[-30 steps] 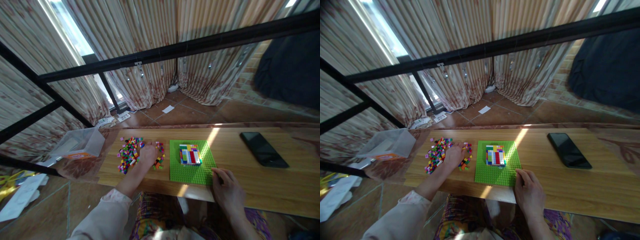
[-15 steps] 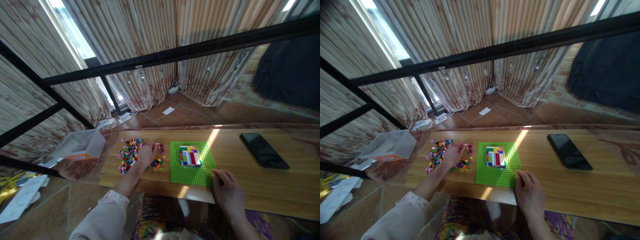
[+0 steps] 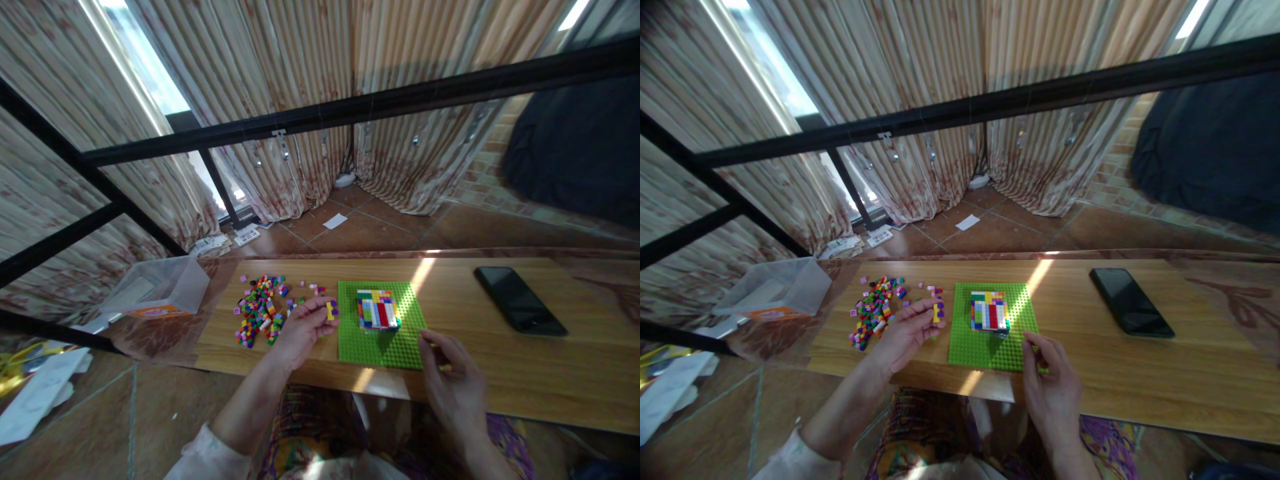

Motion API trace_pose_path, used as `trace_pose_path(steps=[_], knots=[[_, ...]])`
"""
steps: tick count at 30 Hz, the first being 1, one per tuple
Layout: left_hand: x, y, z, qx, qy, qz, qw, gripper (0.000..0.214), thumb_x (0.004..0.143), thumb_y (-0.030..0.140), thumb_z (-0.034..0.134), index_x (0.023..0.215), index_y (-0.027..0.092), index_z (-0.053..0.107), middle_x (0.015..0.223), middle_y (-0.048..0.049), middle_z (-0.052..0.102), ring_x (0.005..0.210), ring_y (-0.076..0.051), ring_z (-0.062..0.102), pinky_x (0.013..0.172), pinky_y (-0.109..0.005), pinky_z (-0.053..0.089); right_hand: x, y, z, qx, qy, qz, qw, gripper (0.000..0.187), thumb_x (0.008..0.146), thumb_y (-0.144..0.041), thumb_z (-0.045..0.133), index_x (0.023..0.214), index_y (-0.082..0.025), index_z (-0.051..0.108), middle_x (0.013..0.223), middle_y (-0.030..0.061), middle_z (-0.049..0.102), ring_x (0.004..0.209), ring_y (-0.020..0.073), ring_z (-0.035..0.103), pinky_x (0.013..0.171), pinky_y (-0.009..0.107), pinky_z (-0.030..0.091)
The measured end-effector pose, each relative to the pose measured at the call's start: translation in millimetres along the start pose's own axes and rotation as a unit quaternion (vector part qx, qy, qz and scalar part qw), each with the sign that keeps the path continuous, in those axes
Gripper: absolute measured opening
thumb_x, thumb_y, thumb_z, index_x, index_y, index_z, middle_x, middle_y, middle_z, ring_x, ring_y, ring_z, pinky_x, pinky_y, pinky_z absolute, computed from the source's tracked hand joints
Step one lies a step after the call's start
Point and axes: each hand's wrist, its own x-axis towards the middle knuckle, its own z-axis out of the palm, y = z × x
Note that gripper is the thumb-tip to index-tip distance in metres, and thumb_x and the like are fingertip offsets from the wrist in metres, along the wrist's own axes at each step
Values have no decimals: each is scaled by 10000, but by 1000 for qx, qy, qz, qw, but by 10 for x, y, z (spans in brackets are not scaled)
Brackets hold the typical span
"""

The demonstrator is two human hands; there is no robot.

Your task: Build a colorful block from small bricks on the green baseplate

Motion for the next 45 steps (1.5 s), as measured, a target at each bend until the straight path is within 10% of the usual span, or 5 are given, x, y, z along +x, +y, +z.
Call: trace_pose_path(steps=[9, 26, 33, 38, 45], knots=[[-226, -184, 393, 80, -3, 59, 995, 204, 743, 270, 687, 912, 155, 676, 888, -40, 686, 750, -130, 621, 693, -240, 510, -154, -810, 314, 132, -112, -16, 985, 232, 850, -401, 597, 982, -220, 659, 889, 35, 661, 709, 143, 598, 647, 268, 495], [-423, -538, 247, 136, 10, 5, 991, 142, 758, 264, 632, 828, 147, 669, 741, -5, 631, 621, -108, 574, 631, -234, 489, -464, -551, 315, 291, -175, 213, 916, 305, 773, -458, 649, 775, -160, 715, 695, 34, 687, 625, 165, 597, 581, 264, 470], [-246, -643, 163, 165, 30, 14, 986, 242, 770, 294, 614, 977, 180, 665, 893, -34, 634, 751, -143, 592, 612, -232, 499, -122, -283, 300, 58, -110, -38, 992, 246, 876, -385, 548, 932, -222, 724, 941, 68, 688, 848, 197, 628, 739, 322, 504], [-127, -672, 159, 268, -16, 46, 962, 363, 821, 225, 531, 1172, 211, 624, 824, -16, 600, 709, -129, 562, 615, -227, 488, 143, -208, 426, -132, -93, -208, 965, 250, 914, -343, 500, 931, -239, 727, 955, 72, 645, 855, 201, 573, 745, 333, 483], [-1, -711, 198, 361, -63, 111, 924, 440, 827, 195, 511, 1261, 203, 578, 776, -25, 638, 676, -156, 565, 650, -268, 466, 219, -178, 503, -178, -95, -227, 953, 223, 900, -340, 519, 914, -264, 728, 1028, 60, 623, 895, 198, 555, 733, 315, 471]])
